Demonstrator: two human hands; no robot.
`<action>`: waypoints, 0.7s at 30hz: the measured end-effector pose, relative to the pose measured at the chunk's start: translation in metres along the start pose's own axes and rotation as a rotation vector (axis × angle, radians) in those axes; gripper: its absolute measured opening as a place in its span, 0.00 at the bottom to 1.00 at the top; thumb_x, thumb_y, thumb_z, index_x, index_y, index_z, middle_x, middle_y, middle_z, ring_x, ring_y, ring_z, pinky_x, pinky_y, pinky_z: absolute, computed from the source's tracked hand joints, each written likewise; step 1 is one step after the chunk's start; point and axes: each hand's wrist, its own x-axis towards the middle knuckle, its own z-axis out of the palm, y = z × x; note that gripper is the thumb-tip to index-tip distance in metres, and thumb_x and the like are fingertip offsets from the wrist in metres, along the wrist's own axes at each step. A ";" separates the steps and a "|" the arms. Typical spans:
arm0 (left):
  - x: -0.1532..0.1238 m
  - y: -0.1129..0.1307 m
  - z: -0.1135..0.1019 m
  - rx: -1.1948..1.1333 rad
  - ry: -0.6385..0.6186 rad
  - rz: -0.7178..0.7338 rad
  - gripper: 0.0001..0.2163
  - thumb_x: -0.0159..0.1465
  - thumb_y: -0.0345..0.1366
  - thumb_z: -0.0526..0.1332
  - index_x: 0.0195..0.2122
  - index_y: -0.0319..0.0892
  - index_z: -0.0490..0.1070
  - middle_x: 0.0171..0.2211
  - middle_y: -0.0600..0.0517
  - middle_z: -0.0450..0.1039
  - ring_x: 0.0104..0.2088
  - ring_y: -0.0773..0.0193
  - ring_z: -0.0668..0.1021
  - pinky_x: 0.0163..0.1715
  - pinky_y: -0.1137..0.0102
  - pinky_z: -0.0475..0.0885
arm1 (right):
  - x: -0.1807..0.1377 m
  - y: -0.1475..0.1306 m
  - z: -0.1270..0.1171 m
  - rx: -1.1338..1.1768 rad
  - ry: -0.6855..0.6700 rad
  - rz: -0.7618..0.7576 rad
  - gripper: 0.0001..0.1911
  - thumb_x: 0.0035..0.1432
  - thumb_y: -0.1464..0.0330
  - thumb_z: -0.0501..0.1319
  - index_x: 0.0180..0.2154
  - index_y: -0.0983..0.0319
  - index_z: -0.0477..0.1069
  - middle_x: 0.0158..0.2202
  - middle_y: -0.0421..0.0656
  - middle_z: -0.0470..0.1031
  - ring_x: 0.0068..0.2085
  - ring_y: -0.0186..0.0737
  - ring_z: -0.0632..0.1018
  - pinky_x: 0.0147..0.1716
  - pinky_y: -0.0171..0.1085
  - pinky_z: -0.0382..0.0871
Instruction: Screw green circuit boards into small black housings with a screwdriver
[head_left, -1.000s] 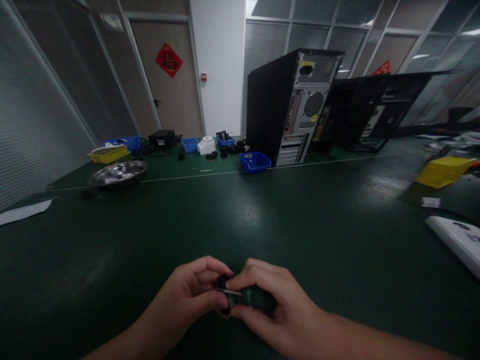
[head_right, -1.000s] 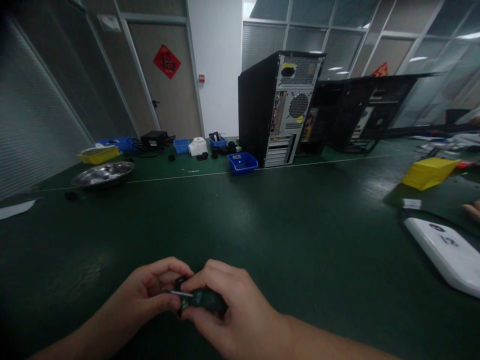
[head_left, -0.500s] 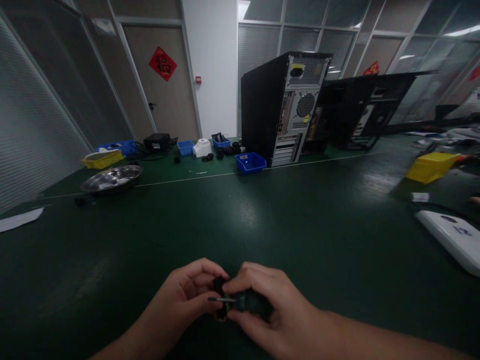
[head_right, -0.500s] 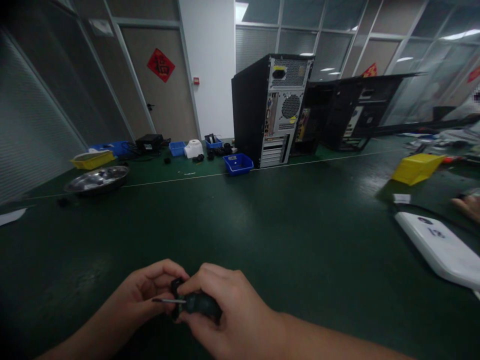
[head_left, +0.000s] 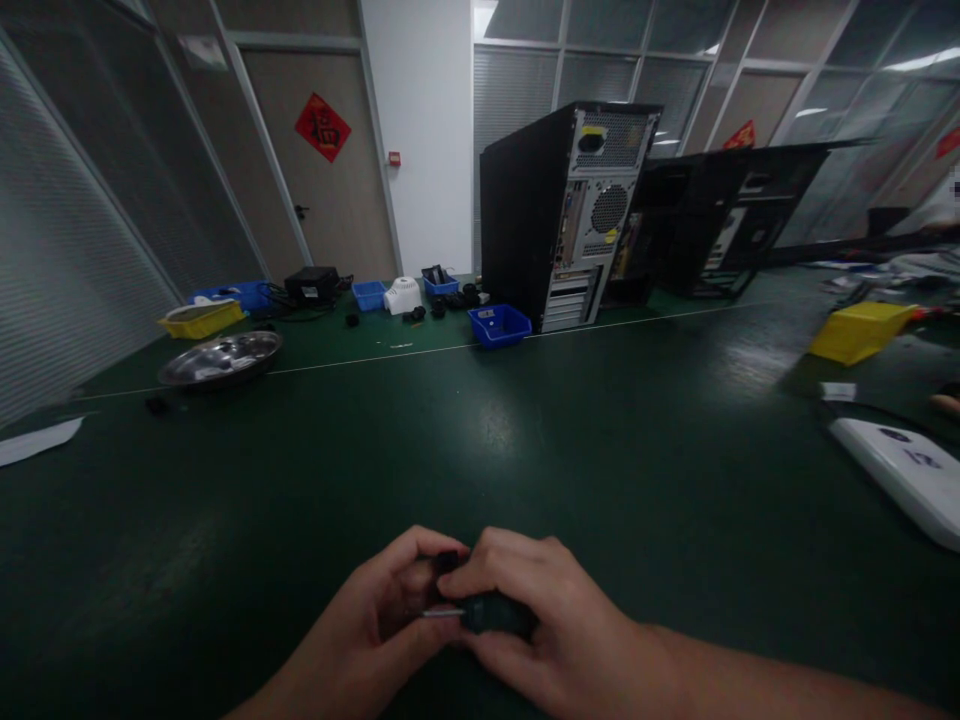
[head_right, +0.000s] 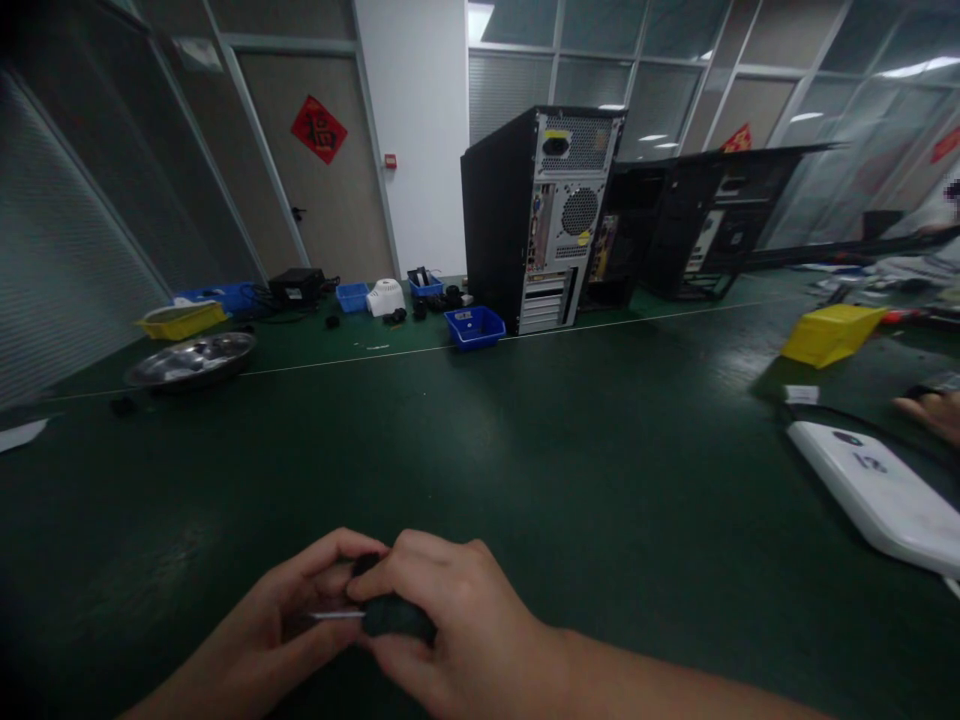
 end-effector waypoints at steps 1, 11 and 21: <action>0.000 0.000 0.001 -0.009 -0.002 0.007 0.13 0.60 0.38 0.69 0.44 0.43 0.72 0.37 0.50 0.80 0.42 0.59 0.79 0.42 0.68 0.69 | 0.000 -0.001 -0.001 -0.020 -0.011 0.009 0.15 0.58 0.76 0.64 0.47 0.61 0.72 0.40 0.44 0.77 0.39 0.38 0.78 0.36 0.34 0.66; -0.004 -0.006 -0.005 0.019 0.094 0.084 0.12 0.63 0.38 0.66 0.48 0.46 0.76 0.43 0.50 0.78 0.45 0.58 0.77 0.44 0.69 0.71 | 0.000 -0.001 0.000 -0.052 -0.009 0.021 0.18 0.61 0.71 0.64 0.53 0.57 0.69 0.40 0.43 0.75 0.39 0.37 0.77 0.36 0.34 0.66; -0.017 0.079 -0.164 0.214 1.094 0.540 0.14 0.71 0.28 0.47 0.45 0.47 0.71 0.28 0.58 0.71 0.32 0.69 0.75 0.25 0.83 0.72 | 0.003 0.002 -0.004 0.039 0.037 0.056 0.11 0.62 0.71 0.62 0.48 0.63 0.74 0.37 0.45 0.75 0.36 0.37 0.75 0.34 0.33 0.67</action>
